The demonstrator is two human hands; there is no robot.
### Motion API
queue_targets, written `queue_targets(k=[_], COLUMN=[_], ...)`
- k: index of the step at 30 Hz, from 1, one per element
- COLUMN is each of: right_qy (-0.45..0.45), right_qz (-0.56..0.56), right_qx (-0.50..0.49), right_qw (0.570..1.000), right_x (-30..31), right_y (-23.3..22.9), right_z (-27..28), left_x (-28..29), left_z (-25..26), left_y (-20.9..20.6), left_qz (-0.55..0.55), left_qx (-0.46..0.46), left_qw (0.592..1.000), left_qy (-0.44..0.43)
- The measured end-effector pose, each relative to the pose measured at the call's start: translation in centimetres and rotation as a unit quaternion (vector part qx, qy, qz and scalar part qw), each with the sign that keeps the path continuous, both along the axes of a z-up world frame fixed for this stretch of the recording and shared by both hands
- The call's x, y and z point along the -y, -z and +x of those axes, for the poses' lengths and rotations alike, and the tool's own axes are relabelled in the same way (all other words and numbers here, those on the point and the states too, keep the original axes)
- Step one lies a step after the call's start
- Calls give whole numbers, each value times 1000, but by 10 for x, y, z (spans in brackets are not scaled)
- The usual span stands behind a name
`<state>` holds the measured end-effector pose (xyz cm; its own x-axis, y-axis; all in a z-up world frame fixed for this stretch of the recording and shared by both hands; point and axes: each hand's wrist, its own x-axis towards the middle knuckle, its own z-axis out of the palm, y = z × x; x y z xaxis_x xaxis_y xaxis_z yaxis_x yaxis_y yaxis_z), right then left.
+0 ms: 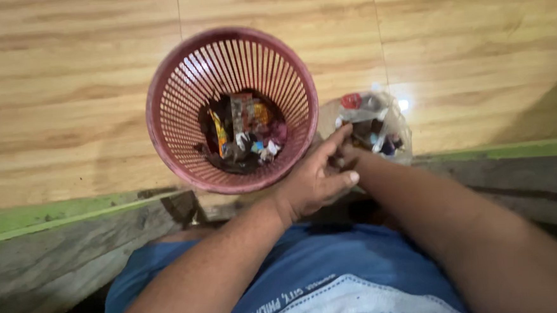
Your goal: The person transfers small snack packets from a pink plastic basket into a clear plastic bag. They handle the packets one at a time, picking them up from the basket and placing them into the bag until the basket is empty.
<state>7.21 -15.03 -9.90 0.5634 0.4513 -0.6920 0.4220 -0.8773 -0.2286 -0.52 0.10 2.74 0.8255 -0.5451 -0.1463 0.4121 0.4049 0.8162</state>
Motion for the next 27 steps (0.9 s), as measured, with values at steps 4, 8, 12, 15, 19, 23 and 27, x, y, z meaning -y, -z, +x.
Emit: queue_targets(k=[4,8,12,15,19,23,27], right_qy=[16,11,57,94,24,144,113], right_qz=[0,1,5,133,59,-26,32], right_qx=[18,8,18,107,125,6,-23], right_qw=[1000,1000,998,981,990,989,993], right_x=[10,32,49,55,52,52,65], right_y=[-3,-10,-55,-90,-105,-81,-44], right_z=[19,19,14,-8,-25,-25,-14], left_x=[5,-3,-7,-6,-5,-6,-10], left_z=[0,6,8,11,13,12,9], left_y=[4,11,13,16,16,5,-5], left_qz=[28,200,231,236,213,152,98], left_qx=[54,170,196,208,223,146,36], left_qw=[998,965,953,949,951,977,994], left_qy=[-7,-16,-15,-16,-30,-14,25])
